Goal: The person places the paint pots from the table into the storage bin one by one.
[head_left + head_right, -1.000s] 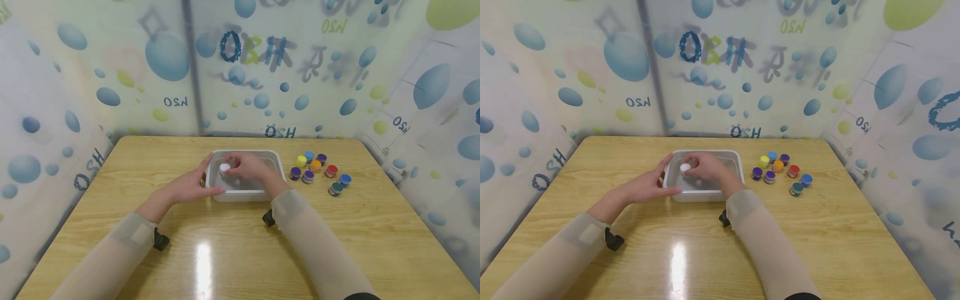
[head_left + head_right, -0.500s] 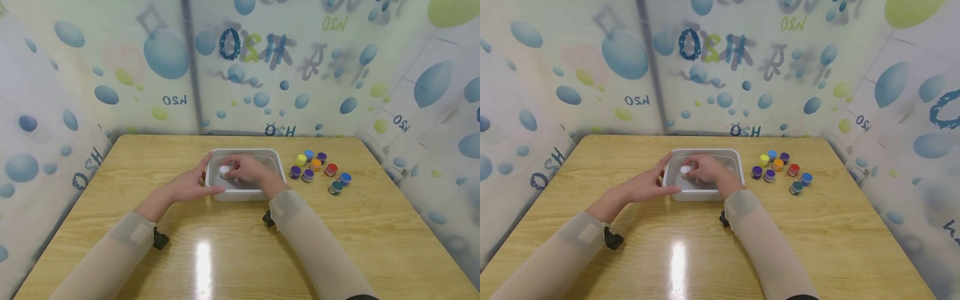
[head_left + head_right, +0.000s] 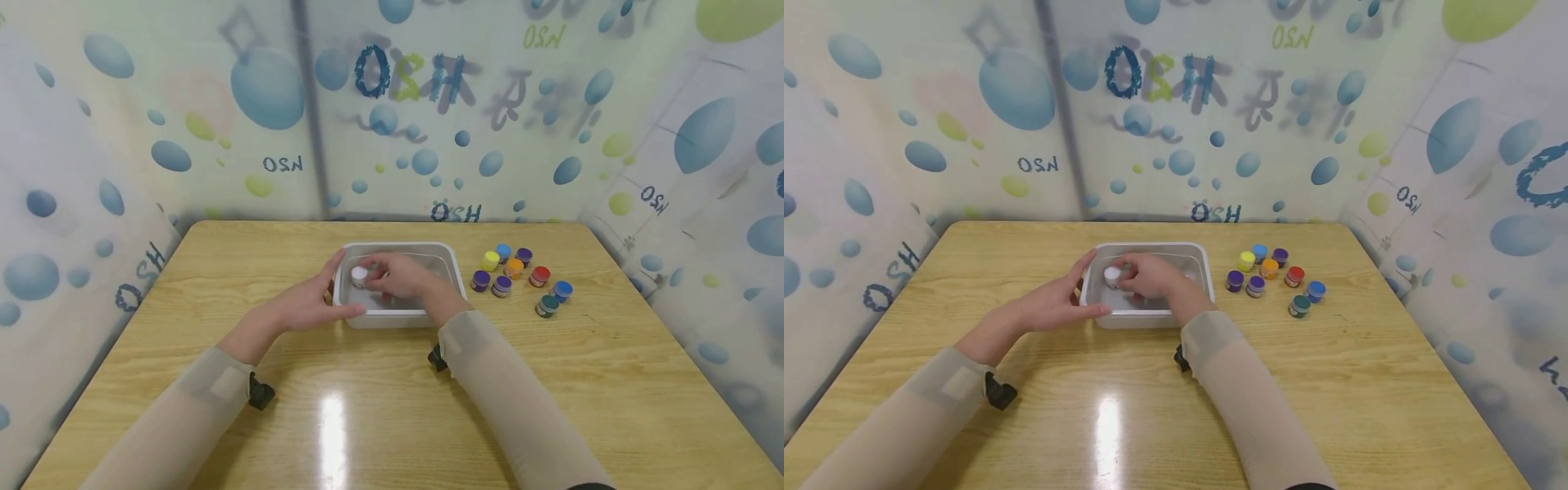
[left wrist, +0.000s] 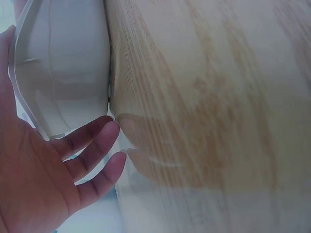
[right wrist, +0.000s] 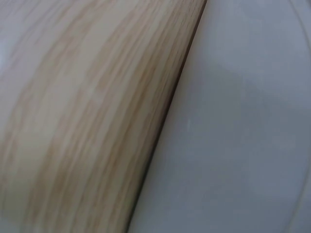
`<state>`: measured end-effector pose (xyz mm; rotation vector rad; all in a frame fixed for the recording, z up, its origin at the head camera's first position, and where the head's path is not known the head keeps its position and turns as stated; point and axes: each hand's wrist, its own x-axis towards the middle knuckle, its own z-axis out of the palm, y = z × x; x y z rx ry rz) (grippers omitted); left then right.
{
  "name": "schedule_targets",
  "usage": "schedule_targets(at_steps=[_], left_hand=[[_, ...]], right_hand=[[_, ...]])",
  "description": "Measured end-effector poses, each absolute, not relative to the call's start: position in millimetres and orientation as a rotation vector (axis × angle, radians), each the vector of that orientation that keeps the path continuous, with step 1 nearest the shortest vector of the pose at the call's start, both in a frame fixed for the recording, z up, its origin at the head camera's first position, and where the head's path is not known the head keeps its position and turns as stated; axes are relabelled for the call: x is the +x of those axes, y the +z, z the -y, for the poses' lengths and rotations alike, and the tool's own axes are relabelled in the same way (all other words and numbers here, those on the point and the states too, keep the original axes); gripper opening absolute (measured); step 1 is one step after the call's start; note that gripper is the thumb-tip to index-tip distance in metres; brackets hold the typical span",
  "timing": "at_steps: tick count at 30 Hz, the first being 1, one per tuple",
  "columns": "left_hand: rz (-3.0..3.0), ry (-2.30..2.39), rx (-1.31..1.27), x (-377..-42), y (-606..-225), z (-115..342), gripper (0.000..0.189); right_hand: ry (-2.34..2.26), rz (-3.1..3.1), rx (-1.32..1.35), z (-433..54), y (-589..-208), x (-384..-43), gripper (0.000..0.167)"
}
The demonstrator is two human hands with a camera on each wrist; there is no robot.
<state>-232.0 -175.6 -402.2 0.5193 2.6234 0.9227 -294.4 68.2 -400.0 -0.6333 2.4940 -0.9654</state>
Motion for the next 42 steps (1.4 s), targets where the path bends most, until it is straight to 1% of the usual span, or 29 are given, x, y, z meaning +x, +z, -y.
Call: schedule_targets(at_steps=[4, 11, 16, 21, 27, 34, 42], left_hand=[[-2.619, 0.921, 0.519, -231.2, -400.1, 175.7, 0.126], [-2.606, 0.942, 0.538, -231.4, -399.6, 175.4, 0.126], [-2.612, 0.937, 0.529, -231.2, -401.7, 174.4, 0.126], [-2.610, 0.935, 0.525, -231.1, -402.8, 173.9, 0.126], [-2.612, 0.941, 0.527, -230.9, -403.0, 174.7, 0.125], [-2.625, 0.944, 0.530, -231.1, -403.4, 175.9, 0.126], [-2.628, 0.934, 0.516, -231.6, -405.1, 176.1, 0.126]], right_hand=[[-0.971, -2.476, -0.676, -68.6, -398.3, -294.6, 0.052], [-1.029, -2.483, -0.644, -70.5, -394.7, -293.6, 0.053], [-1.050, -2.523, -0.691, -74.0, -389.2, -293.6, 0.052], [-1.121, -2.534, -0.729, -88.3, -375.8, -286.5, 0.050], [-1.158, -2.632, -0.697, -123.6, -359.1, -271.9, 0.047], [-1.218, -2.689, -0.642, -176.8, -350.8, -253.4, 0.042], [-1.194, -2.723, -0.528, -240.6, -350.0, -230.6, 0.045]])
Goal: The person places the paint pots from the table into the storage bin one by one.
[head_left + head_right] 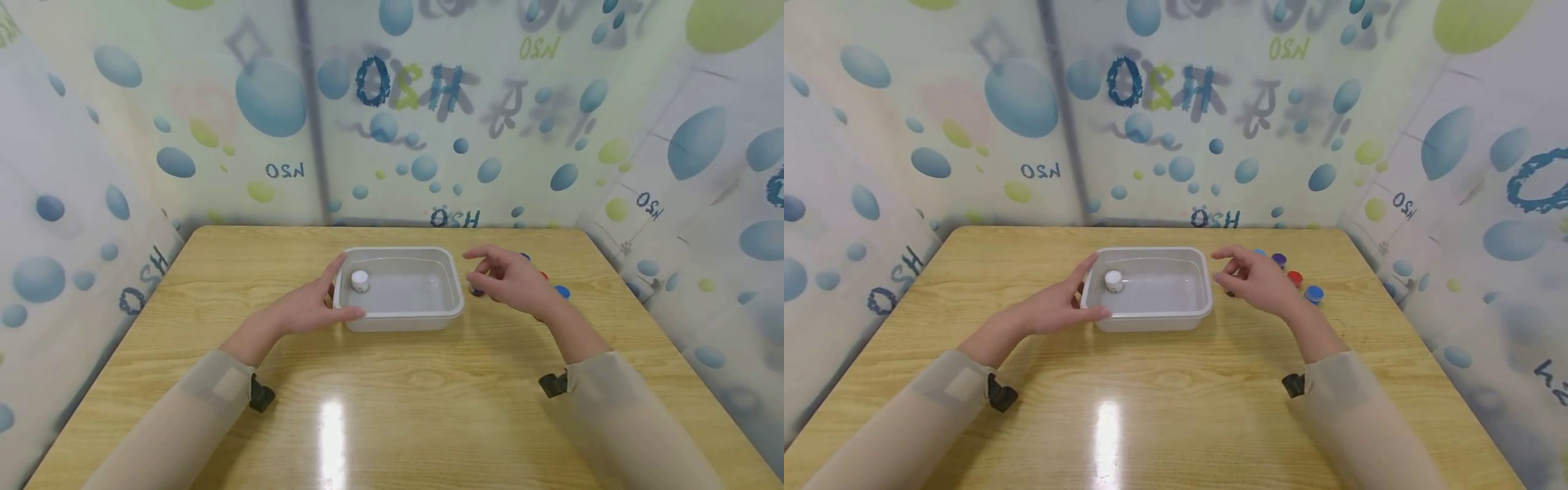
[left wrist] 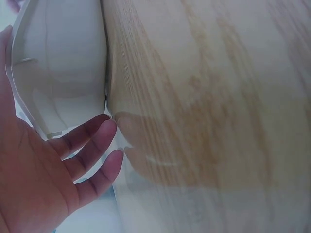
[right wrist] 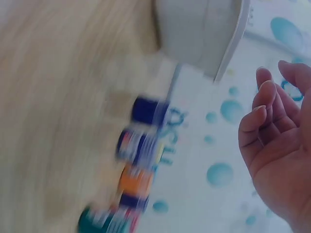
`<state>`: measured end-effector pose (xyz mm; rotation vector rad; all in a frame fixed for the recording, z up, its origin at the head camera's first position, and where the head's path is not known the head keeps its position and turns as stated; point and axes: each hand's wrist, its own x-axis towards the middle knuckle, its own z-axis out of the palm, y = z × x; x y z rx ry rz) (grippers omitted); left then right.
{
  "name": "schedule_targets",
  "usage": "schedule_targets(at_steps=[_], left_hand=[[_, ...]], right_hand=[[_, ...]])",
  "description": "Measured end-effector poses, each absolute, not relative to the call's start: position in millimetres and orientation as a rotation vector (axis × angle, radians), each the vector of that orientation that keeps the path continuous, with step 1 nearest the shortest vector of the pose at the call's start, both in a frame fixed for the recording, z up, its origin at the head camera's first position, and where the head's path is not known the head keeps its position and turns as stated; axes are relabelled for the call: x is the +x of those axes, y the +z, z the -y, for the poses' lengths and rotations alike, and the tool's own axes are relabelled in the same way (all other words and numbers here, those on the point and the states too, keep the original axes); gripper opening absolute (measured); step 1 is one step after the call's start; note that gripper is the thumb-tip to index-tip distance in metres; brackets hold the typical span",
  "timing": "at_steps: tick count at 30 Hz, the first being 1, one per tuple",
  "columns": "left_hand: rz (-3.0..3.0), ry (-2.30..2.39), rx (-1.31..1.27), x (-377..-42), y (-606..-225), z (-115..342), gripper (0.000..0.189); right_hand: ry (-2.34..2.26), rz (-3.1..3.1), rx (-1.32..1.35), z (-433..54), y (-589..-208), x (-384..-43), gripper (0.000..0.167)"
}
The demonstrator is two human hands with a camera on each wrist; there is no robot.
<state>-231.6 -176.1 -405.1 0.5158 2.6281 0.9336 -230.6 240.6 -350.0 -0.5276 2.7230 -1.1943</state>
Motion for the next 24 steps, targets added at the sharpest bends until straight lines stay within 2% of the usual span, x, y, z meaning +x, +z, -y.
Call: schedule_targets(at_steps=[14, 24], left_hand=[[-2.634, 0.928, 0.519, -230.7, -403.9, 176.3, 0.126], [-2.640, 0.919, 0.517, -230.4, -403.9, 175.1, 0.126]], right_hand=[[-1.063, -2.825, -0.344, -345.0, -373.6, -210.2, 0.043], [-0.899, -2.779, -0.266, -379.4, -382.8, -207.1, 0.047]])
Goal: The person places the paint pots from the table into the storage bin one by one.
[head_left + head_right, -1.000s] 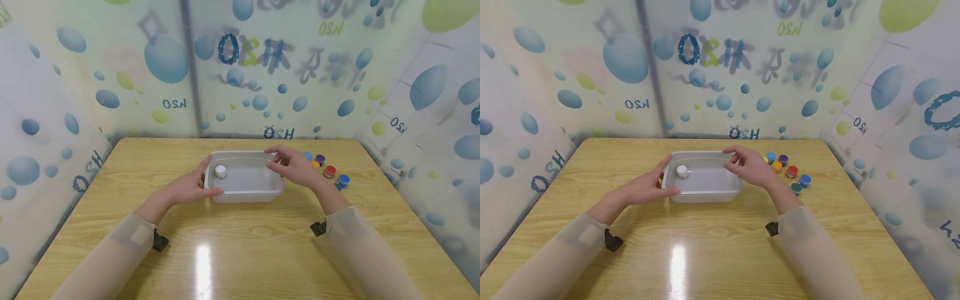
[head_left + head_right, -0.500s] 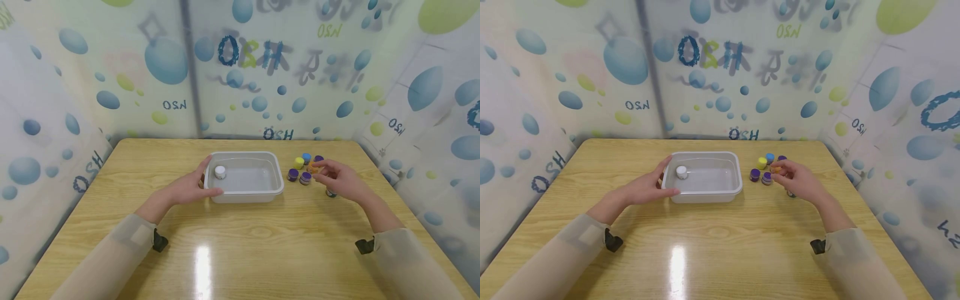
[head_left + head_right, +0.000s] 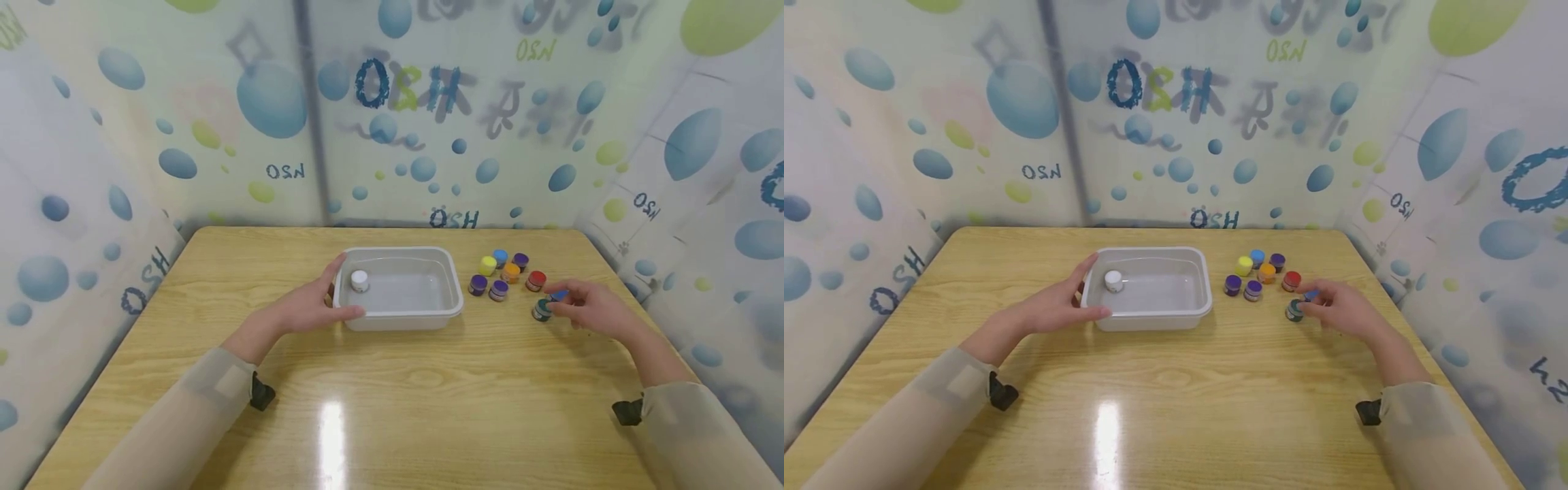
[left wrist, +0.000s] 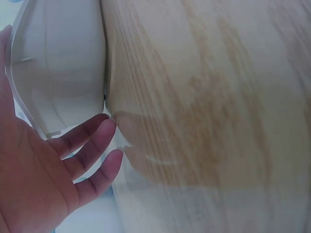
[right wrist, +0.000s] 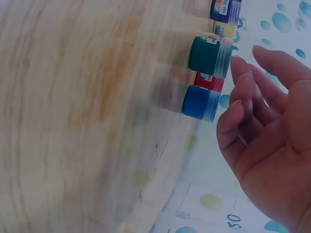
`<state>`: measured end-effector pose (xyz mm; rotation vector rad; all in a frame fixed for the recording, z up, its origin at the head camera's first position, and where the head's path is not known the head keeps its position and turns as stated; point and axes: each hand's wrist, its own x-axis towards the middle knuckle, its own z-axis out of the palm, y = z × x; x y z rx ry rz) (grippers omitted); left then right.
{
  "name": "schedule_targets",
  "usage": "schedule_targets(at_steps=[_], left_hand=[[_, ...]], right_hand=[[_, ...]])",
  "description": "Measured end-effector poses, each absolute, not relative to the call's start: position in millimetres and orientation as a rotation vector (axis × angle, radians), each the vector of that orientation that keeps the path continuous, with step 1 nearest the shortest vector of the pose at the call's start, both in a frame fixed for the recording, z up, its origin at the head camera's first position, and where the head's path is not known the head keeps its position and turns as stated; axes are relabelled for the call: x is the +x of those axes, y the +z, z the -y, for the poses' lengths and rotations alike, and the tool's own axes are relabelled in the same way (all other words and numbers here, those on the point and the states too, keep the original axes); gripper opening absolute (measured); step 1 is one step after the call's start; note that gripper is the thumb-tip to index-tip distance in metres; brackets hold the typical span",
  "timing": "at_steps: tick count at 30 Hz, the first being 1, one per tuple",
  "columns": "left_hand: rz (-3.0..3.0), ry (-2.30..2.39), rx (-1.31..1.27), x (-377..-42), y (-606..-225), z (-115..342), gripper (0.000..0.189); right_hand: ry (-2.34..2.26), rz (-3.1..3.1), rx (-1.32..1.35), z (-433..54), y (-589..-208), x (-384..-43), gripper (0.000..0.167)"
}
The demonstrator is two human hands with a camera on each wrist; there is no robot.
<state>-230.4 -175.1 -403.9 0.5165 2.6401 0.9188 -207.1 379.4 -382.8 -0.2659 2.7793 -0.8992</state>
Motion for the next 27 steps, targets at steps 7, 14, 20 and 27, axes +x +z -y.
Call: schedule_targets(at_steps=[7, 14, 20, 27], left_hand=[[-2.643, 0.913, 0.510, -229.8, -403.7, 174.6, 0.126], [-2.641, 0.919, 0.513, -230.5, -403.8, 175.3, 0.126], [-2.642, 0.914, 0.515, -230.0, -403.6, 175.9, 0.126], [-2.646, 0.909, 0.513, -231.1, -405.8, 176.5, 0.126]], right_hand=[[-0.883, -2.710, -0.299, -381.1, -390.4, -209.9, 0.049], [-0.896, -2.697, -0.301, -382.5, -393.3, -210.6, 0.055], [-0.913, -2.678, -0.275, -379.4, -395.8, -210.2, 0.058], [-0.891, -2.666, -0.239, -376.4, -396.8, -209.1, 0.060]])
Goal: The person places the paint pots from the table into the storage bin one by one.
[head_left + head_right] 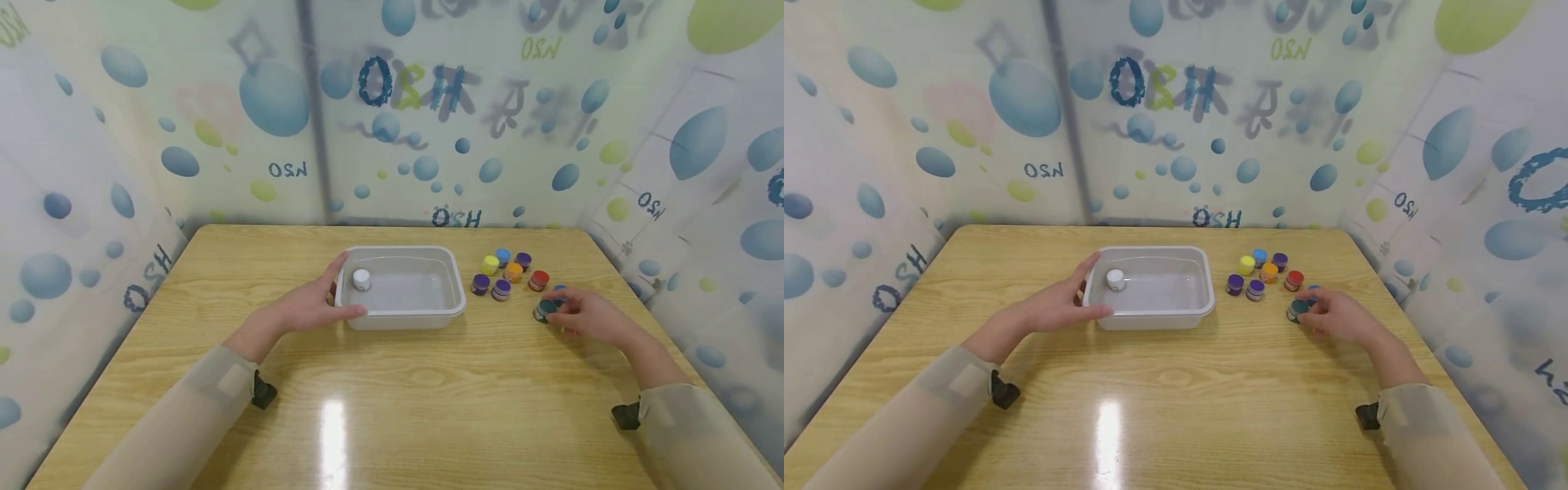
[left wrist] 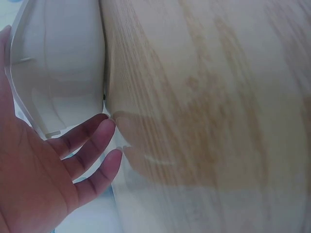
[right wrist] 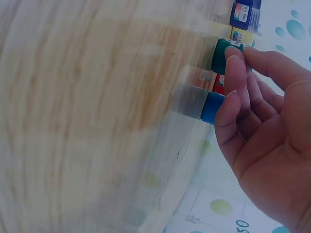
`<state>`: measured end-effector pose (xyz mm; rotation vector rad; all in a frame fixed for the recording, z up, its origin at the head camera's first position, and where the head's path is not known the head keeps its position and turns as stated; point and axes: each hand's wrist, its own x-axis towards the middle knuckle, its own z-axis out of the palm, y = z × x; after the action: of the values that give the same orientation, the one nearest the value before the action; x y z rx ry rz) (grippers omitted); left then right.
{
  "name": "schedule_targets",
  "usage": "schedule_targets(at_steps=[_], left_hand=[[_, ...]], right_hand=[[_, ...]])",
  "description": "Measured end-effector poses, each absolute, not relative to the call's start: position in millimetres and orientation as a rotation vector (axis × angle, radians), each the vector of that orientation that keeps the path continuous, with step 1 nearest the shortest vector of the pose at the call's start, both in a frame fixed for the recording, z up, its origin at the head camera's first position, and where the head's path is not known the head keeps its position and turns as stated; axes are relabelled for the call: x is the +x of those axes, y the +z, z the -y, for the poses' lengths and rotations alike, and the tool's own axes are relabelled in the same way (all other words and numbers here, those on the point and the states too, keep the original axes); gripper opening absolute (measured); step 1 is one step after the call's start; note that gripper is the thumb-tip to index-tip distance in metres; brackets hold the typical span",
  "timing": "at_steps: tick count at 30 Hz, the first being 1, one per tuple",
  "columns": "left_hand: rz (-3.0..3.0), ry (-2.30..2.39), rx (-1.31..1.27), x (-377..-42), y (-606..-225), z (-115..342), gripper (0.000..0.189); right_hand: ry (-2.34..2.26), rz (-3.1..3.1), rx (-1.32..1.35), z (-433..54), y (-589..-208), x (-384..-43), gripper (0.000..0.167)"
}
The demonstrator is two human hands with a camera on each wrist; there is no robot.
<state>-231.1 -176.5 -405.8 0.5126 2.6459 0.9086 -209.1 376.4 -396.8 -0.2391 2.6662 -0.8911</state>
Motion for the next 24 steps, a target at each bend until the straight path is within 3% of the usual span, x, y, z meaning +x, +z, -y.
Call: schedule_targets(at_steps=[24], left_hand=[[-2.644, 0.910, 0.510, -230.7, -405.6, 177.2, 0.126]], right_hand=[[-0.918, -2.799, -0.277, -364.0, -393.3, -205.3, 0.052]])
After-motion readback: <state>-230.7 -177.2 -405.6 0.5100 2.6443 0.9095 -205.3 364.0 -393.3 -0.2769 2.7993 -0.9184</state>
